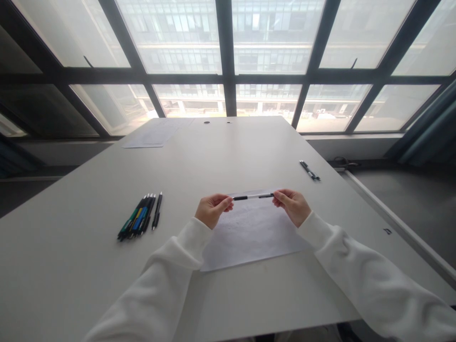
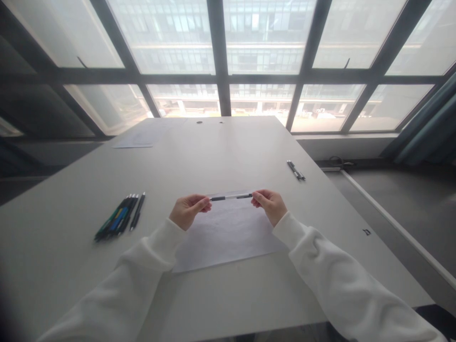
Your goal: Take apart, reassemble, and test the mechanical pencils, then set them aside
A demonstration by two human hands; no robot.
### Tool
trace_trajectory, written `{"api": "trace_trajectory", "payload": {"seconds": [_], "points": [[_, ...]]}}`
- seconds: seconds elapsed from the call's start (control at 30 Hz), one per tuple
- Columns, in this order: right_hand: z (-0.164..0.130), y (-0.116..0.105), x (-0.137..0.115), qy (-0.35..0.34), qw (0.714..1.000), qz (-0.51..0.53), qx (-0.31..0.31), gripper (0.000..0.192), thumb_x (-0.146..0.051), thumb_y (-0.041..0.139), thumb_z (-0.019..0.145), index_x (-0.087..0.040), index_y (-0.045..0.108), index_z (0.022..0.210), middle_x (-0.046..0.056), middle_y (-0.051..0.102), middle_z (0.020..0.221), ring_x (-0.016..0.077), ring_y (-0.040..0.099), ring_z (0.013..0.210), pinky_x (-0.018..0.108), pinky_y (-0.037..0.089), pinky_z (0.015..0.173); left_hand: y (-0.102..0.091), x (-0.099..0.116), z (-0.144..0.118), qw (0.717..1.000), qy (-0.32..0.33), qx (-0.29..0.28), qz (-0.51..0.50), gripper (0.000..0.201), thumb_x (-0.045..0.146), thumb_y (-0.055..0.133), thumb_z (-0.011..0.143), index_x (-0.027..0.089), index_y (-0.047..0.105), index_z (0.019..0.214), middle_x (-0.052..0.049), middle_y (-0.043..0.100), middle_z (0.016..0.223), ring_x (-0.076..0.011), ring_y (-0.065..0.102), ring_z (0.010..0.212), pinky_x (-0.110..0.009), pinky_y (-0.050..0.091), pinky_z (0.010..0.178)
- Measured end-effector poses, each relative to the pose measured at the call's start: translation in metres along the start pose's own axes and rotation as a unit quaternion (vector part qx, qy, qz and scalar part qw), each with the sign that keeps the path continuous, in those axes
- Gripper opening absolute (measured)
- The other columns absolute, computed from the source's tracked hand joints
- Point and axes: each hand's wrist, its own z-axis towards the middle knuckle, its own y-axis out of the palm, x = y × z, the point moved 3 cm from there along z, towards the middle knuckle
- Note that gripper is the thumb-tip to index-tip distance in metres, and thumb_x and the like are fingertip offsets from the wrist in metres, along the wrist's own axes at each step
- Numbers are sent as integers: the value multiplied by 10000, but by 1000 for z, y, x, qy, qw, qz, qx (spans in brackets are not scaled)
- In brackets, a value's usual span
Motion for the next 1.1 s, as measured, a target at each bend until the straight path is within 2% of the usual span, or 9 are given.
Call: {"api": "trace_trajectory", "payload": {"seconds": [0.27,0.57,0.9,1.1], "points": [[-1,1,1,33,999,36,-6,281,-401,692,636,-145,646,743,56,647,636,145,573,583,294,460,582,1,1,0,1000,-16,-9,-19,295,359,712,605,109,658,752,-70,677,648,-161,624,602,-287,514,597],[0,2,0,32,998,44,-8,284,-377,694,633,-152,634,795,43,641,641,145,578,597,287,464,575,3,-1,0,999,-3,-18,-33,269,314,724,588,121,646,758,-56,675,655,-159,629,622,-284,509,624],[-5,13,-8,-8,996,-41,-83,307,-405,661,667,-162,647,855,30,634,638,137,552,592,301,437,592,9,2,-2,998,10,-47,-34,221,267,719,601,135,645,763,-42,667,677,-149,627,648,-264,512,642],[-3,15,-5,-2,994,-51,-94,327,-423,642,687,-152,641,868,37,636,665,139,559,614,301,450,610,10,5,-4,999,7,-39,-26,220,250,719,600,132,672,780,-45,668,667,-143,618,632,-250,506,616]]}}
